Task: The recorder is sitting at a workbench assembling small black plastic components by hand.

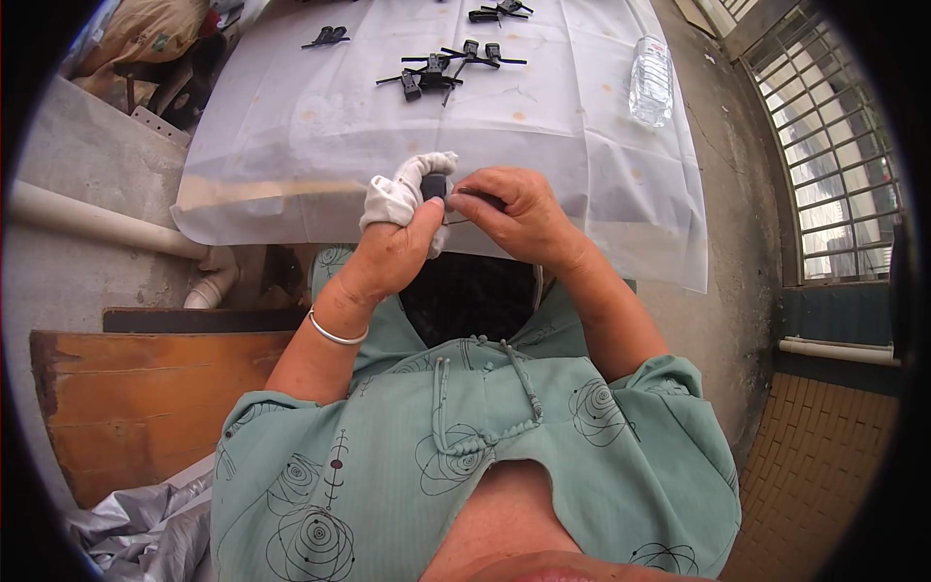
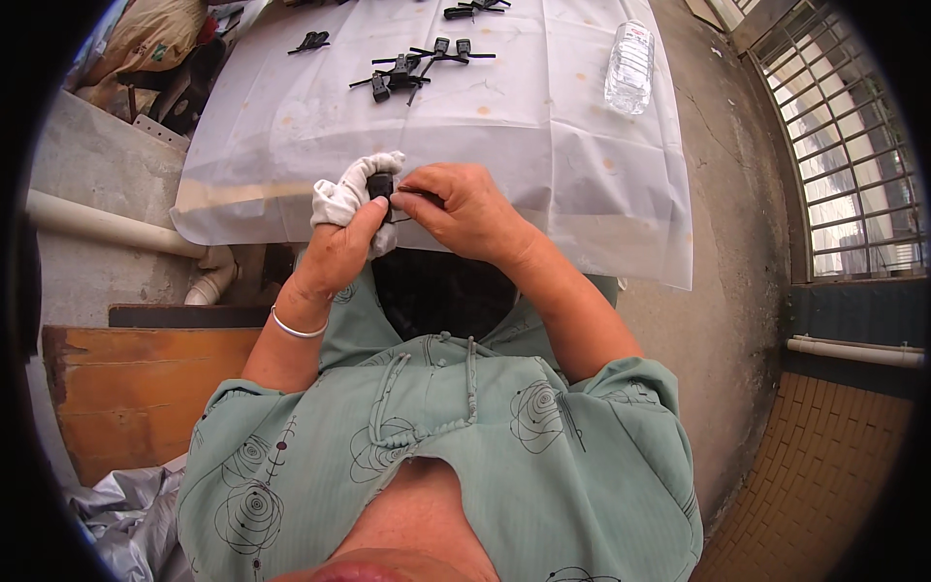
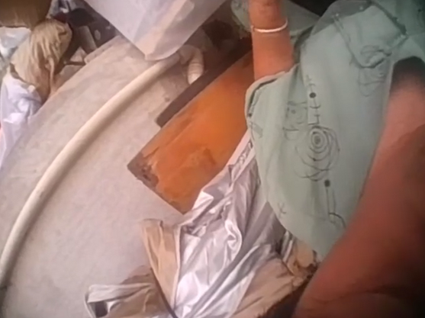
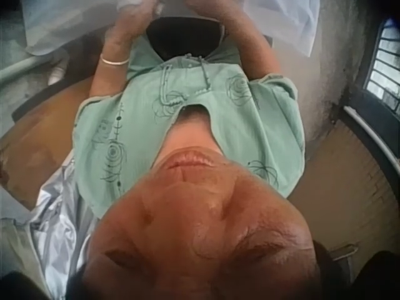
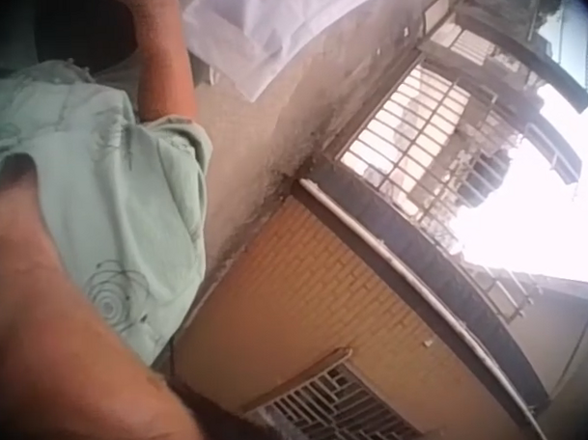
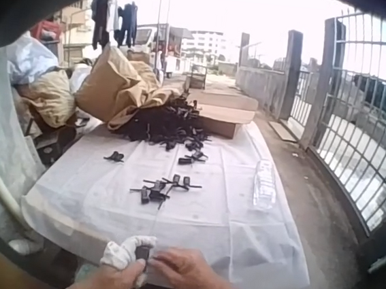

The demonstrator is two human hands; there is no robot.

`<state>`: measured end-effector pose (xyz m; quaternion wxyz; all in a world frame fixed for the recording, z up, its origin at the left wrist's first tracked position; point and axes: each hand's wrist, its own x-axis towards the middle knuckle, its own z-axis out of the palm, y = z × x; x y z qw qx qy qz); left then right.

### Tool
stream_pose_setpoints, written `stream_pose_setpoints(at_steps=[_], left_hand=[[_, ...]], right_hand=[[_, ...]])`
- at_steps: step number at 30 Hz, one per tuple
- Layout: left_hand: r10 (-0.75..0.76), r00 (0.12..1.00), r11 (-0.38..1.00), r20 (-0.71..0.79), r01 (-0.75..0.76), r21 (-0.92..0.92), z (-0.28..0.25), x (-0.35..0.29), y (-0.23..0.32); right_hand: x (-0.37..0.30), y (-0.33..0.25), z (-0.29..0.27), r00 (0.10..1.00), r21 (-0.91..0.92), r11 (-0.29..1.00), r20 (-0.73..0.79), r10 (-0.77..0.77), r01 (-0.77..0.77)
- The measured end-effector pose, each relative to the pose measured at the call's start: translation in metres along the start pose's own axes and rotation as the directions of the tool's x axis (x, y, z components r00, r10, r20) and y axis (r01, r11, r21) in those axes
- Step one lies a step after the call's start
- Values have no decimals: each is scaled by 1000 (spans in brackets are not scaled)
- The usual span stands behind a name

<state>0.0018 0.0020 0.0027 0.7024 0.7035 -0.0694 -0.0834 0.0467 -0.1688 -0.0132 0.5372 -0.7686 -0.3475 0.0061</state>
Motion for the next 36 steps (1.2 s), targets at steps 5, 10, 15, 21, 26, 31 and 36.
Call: stream_pose_setpoints(at_steps=[5, 10, 15, 21, 26, 31, 36], left_hand=[[22, 997, 940, -72, -45, -338, -3, 2, -3], [22, 999, 981, 42, -14, -193, -2, -1, 2], [286, 958, 957, 35, -287, 44, 4, 3, -5], [115, 991, 991, -69, -119, -62, 1, 2, -9], [332, 938, 895, -95, -282, 346, 1, 4, -9], [176, 983, 884, 53, -181, 431, -15, -6, -3], [210, 938, 728, 277, -339, 596, -26, -4, -14]], right_hand=[[-5, -9, -10, 990, 166, 976, 12, 138, -138], [-4, -2, 0, 994, 59, 996, -93, -60, 65], [6, -13, 5, 976, 252, 947, -32, 215, -200], [7, -8, 10, 998, 34, 998, 43, 49, -50], [13, -13, 18, 987, 18, 989, 57, 147, -148], [23, -2, 2, 949, 225, 944, 256, 182, -241], [74, 48, -17, 983, -529, 828, -128, 135, -183]])
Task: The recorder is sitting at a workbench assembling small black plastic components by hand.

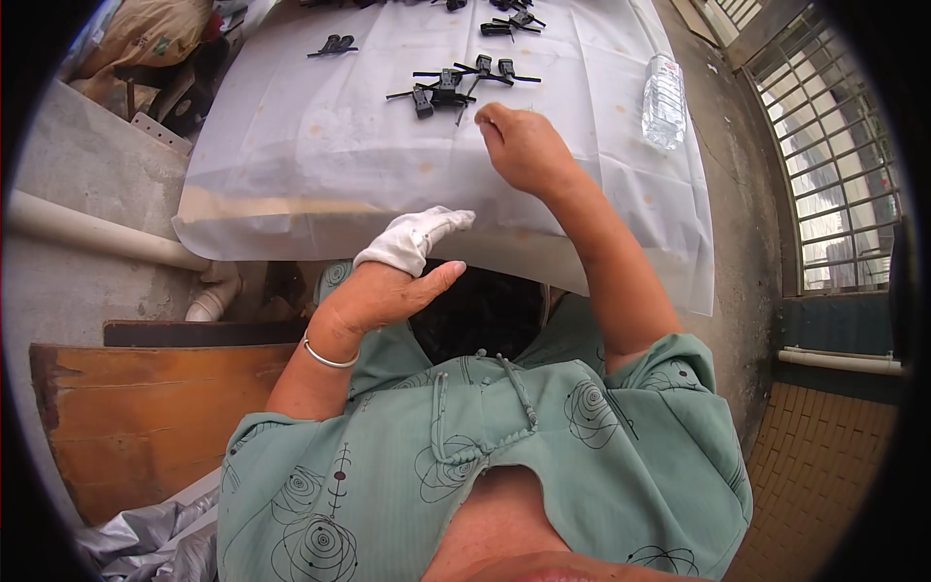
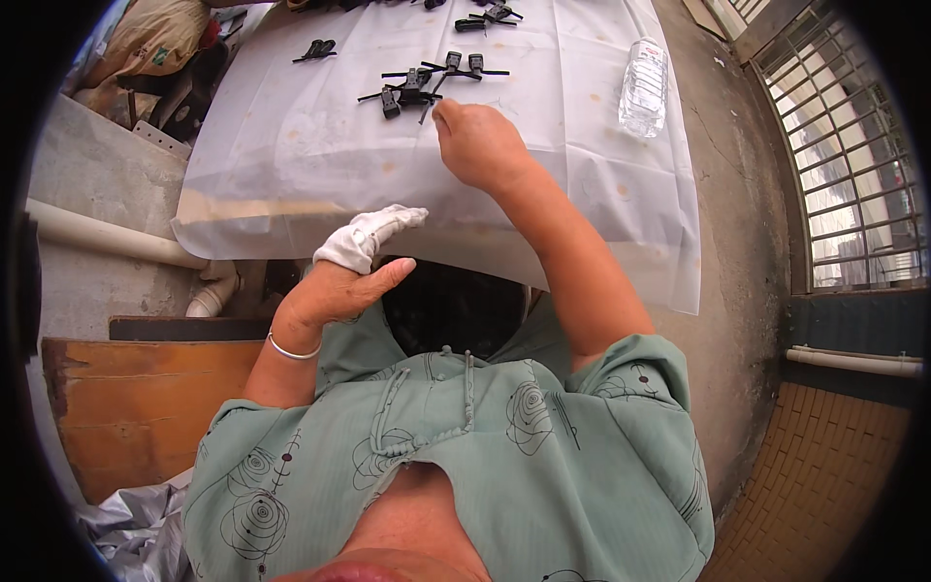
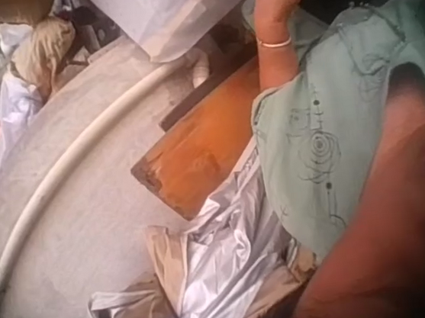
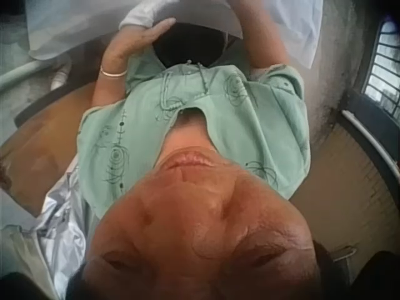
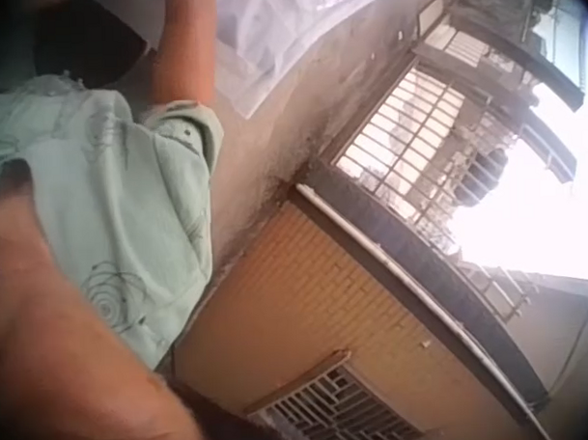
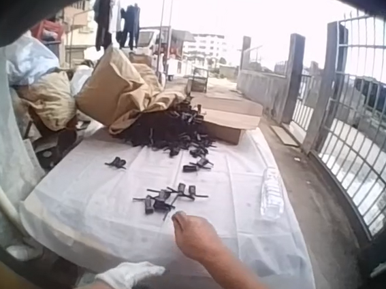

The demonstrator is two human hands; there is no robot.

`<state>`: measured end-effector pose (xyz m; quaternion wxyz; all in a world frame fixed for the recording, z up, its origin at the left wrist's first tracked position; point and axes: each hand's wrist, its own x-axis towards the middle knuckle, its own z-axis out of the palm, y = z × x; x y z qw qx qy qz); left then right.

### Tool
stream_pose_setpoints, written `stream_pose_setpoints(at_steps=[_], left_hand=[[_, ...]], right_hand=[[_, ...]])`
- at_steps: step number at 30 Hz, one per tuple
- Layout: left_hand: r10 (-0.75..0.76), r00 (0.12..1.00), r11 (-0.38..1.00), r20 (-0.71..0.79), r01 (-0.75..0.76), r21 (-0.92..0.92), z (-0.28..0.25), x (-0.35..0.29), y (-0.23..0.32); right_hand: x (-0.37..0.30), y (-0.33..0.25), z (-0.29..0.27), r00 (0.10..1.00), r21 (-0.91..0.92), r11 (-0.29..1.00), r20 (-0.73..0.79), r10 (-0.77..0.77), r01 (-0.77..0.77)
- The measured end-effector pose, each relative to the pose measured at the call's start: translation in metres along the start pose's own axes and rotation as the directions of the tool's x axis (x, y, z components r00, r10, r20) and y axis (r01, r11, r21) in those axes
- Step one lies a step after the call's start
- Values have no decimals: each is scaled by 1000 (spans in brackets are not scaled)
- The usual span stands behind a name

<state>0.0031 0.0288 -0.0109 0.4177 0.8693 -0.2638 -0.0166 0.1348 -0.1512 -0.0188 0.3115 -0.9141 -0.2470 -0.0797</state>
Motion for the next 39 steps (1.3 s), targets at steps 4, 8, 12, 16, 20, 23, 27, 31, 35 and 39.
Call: stream_pose_setpoints(at_steps=[4, 8, 12, 16, 20, 23, 27, 31, 35, 39], left_hand=[[-166, 980, 971, -106, 144, -190, 5, 7, -9], [-346, 892, 878, -290, 199, -436, 5, 12, 2], [-254, 868, 938, -427, 113, -329, 9, 20, 5], [-111, 839, 993, -532, 69, -99, 14, 33, -8], [-450, 873, 810, -188, 311, -497, 7, 37, 14], [-411, 891, 768, -193, 224, -600, 10, 33, 14], [-352, 934, 673, -63, 206, -710, 3, 29, 25], [-292, 950, 697, -111, 132, -705, 4, 25, 24], [-294, 941, 769, -167, 129, -627, 6, 24, 30], [-355, 900, 758, -252, 120, -641, 13, 24, 26]], right_hand=[[43, 30, 18, 997, -222, 972, -14, 78, -80], [31, 25, 18, 991, -258, 963, 125, -44, 75], [-13, 5, 11, 970, -221, 953, 176, -168, 206], [-51, -19, -4, 925, -249, 893, 43, -377, 375], [-68, -38, -20, 819, -311, 769, 61, -570, 558], [-70, -39, -27, 838, -219, 831, -89, -538, 511], [-73, -40, -19, 941, 282, 909, -229, -248, 308], [-72, -46, -9, 995, 601, 799, -88, 50, 13], [-71, -43, -12, 999, 777, 630, -21, 34, -5], [-78, -46, -16, 997, 646, 760, -63, -39, 71]])
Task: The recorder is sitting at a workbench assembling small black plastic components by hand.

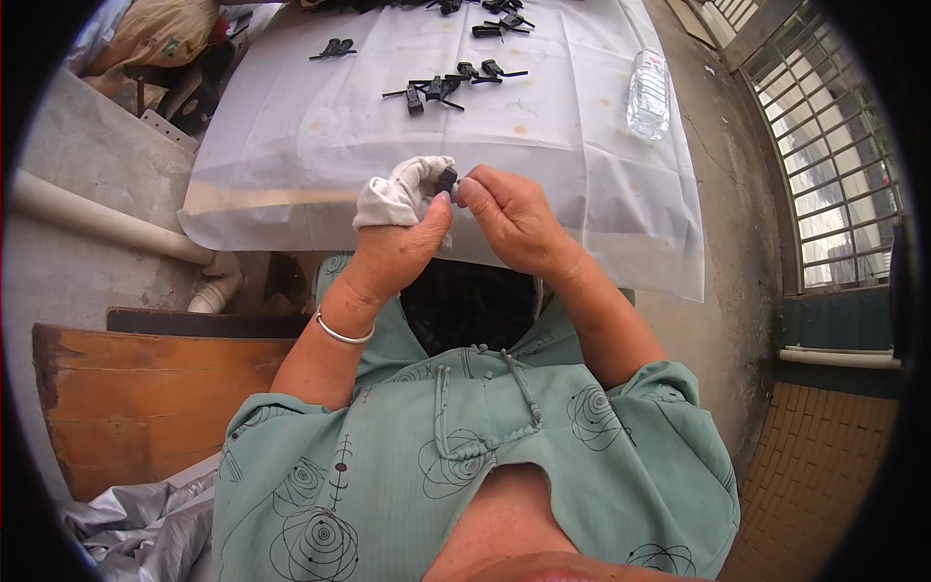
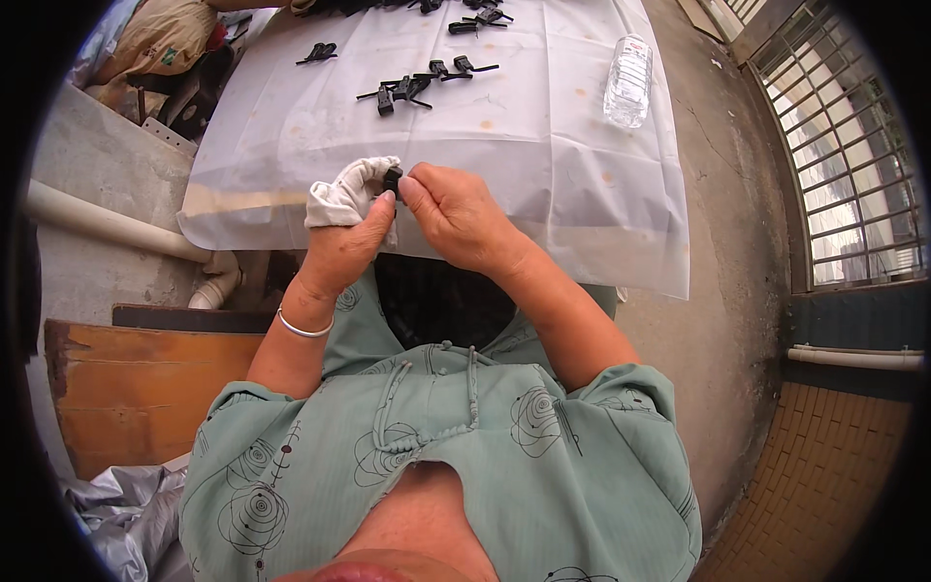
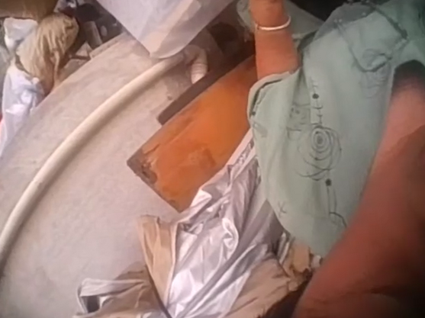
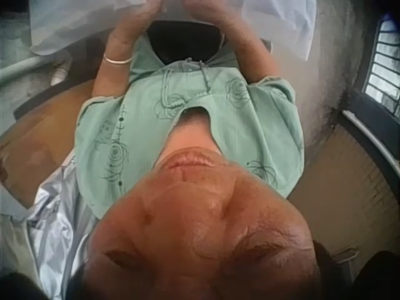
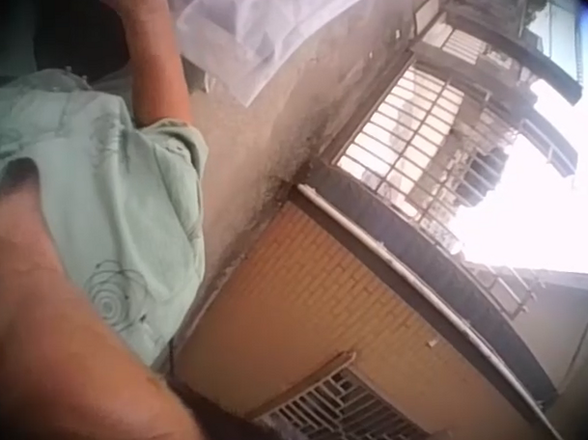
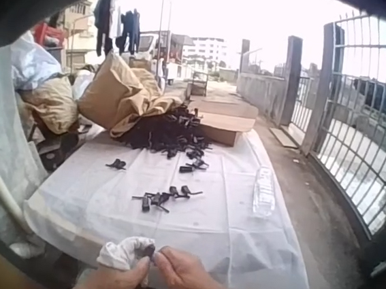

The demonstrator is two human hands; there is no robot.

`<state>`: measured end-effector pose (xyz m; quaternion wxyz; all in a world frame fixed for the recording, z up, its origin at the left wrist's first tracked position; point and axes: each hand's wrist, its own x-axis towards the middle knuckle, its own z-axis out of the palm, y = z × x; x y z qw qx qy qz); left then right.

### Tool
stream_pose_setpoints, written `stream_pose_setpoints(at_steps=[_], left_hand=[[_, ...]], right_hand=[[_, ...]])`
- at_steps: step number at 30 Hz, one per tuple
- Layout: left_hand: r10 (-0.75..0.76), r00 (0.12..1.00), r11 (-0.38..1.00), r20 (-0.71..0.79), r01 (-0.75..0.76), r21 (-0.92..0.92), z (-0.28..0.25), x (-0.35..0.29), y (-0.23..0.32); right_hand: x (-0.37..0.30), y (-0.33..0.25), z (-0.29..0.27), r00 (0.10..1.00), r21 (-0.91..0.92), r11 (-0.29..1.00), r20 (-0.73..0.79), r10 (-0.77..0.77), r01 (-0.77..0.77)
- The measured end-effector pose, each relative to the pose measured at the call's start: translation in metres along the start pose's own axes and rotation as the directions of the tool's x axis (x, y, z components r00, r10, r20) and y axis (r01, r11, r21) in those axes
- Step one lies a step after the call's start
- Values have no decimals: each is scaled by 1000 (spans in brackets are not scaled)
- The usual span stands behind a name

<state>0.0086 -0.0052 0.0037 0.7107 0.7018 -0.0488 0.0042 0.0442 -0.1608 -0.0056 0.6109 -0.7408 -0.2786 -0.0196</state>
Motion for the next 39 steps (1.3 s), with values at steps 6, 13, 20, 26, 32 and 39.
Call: stream_pose_setpoints(at_steps=[6, 13, 20, 26, 32, 39], left_hand=[[427, 904, 779, 18, -378, 500, 4, 2, -15], [446, 894, 699, 46, -380, 606, 0, 0, -19], [31, 999, 999, -18, -30, 12, -11, 4, -3], [2, 999, 1000, 49, -3, 9, -7, 3, -5], [9, 980, 1000, 201, -5, -23, -2, -2, 8], [236, 969, 930, 66, -245, 274, -1, 4, -15]], right_hand=[[-2, 14, 19, 996, -16, 996, 8, 91, -91], [-4, 20, 27, 968, 167, 953, 19, 252, -251], [-4, 17, 0, 982, -61, 986, 102, 158, -152], [-3, 10, -8, 997, -70, 998, 71, 1, 4], [3, 11, -2, 987, 169, 974, 91, 135, -149], [4, 3, 5, 985, -106, 994, 168, 37, -20]])
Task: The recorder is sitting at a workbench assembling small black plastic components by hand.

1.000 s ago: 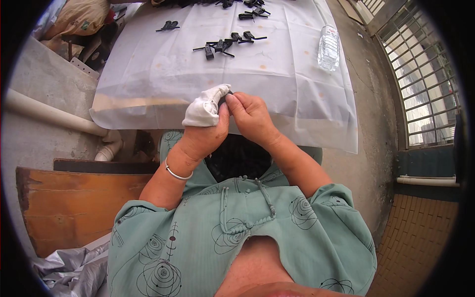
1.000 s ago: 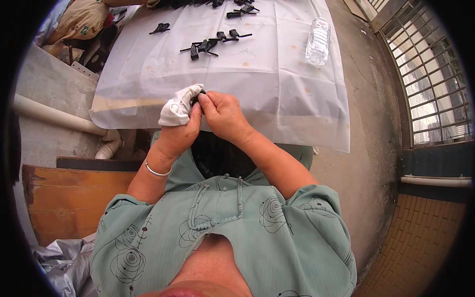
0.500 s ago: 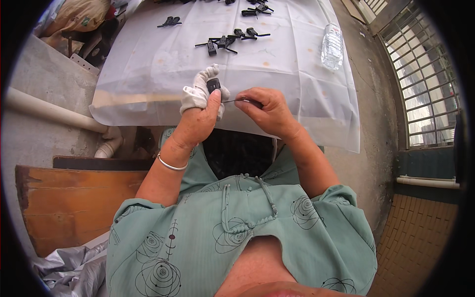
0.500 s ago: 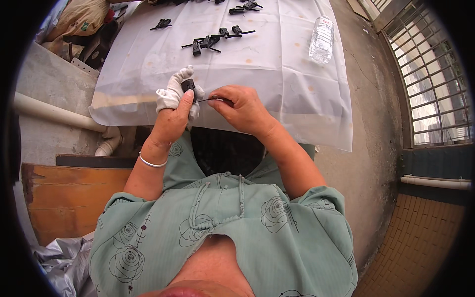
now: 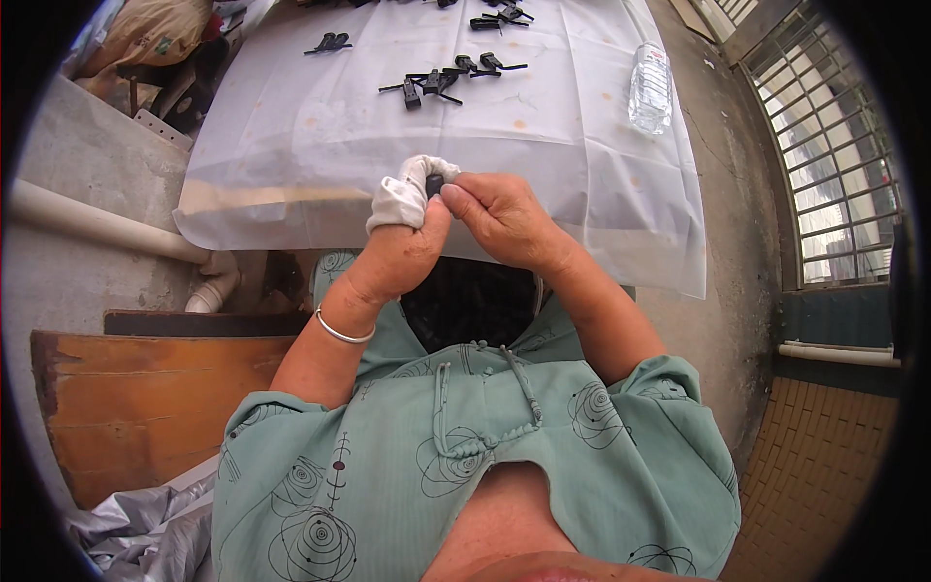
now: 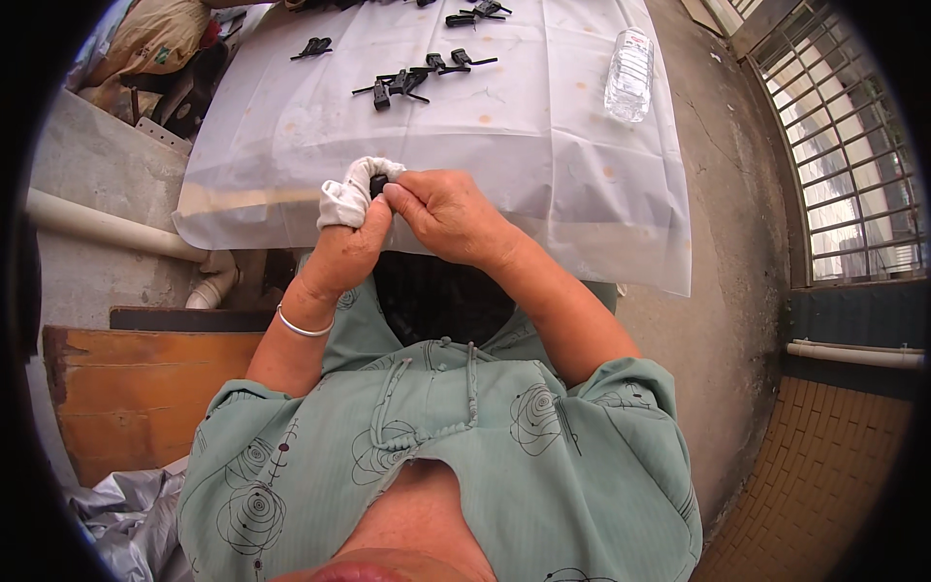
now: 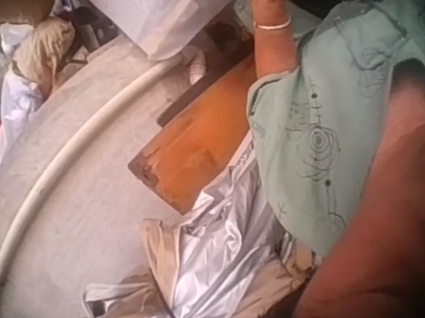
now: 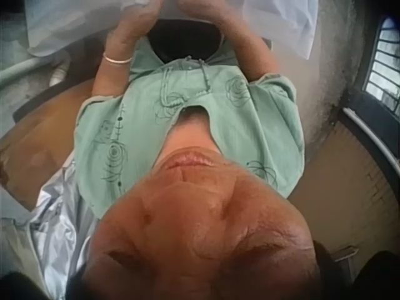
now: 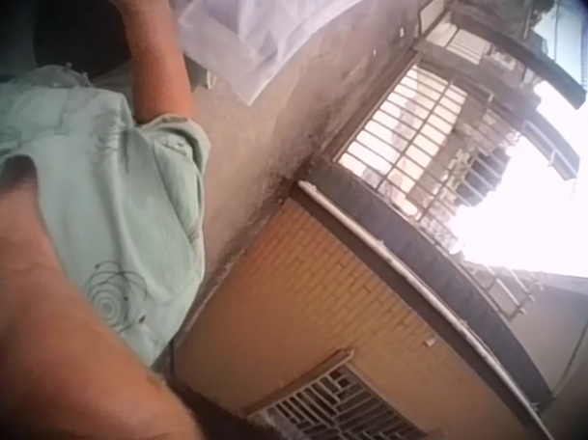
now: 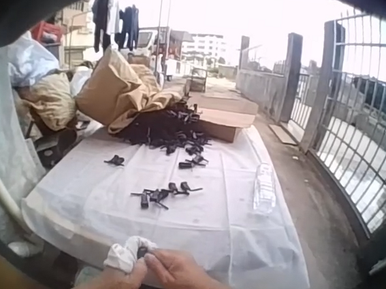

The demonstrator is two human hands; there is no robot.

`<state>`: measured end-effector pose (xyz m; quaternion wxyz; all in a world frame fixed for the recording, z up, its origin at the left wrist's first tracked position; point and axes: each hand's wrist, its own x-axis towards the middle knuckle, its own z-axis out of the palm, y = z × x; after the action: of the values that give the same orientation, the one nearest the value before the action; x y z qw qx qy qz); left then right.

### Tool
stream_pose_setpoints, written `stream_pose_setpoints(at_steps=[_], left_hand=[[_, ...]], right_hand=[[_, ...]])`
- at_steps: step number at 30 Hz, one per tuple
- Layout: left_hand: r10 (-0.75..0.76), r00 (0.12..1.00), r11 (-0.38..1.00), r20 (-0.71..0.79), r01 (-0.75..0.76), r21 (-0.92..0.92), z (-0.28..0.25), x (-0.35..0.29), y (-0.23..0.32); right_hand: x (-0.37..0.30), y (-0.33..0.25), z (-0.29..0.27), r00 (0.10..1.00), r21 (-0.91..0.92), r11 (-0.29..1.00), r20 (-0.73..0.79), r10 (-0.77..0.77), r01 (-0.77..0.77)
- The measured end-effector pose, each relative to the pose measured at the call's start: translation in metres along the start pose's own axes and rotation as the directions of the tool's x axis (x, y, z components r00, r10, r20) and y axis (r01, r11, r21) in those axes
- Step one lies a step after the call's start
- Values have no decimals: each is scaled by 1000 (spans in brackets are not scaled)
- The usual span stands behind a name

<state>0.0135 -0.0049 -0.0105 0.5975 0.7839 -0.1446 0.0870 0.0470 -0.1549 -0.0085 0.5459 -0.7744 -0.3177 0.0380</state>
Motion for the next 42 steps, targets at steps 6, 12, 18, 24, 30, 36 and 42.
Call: stream_pose_setpoints(at_steps=[6, 12, 18, 24, 30, 36, 42], left_hand=[[105, 993, 978, -54, -93, 185, 2, -4, 0], [87, 991, 986, -102, -71, 152, -5, -11, -12], [-167, 975, 978, 146, 146, 146, -30, -16, -6], [-71, 954, 969, 293, -4, 249, -29, -16, -21], [-350, 911, 933, 218, 361, -10, -32, -16, -21], [-452, 861, 703, 232, 504, -502, -26, -6, -20], [-334, 801, 265, 496, 586, -766, -29, -1, -13]], right_hand=[[4, 8, 16, 994, 142, 985, -36, 103, -97], [10, 2, 29, 998, 75, 997, -45, 37, -33], [49, 14, -11, 986, -250, 955, 10, 169, -161], [119, 52, -2, 941, -682, 659, -313, 131, -319], [91, 55, -20, 925, -651, 657, -281, 256, -379], [28, 12, -28, 953, -421, 868, -253, 166, -263], [1, -10, -24, 931, -728, 584, 233, -280, 358]])
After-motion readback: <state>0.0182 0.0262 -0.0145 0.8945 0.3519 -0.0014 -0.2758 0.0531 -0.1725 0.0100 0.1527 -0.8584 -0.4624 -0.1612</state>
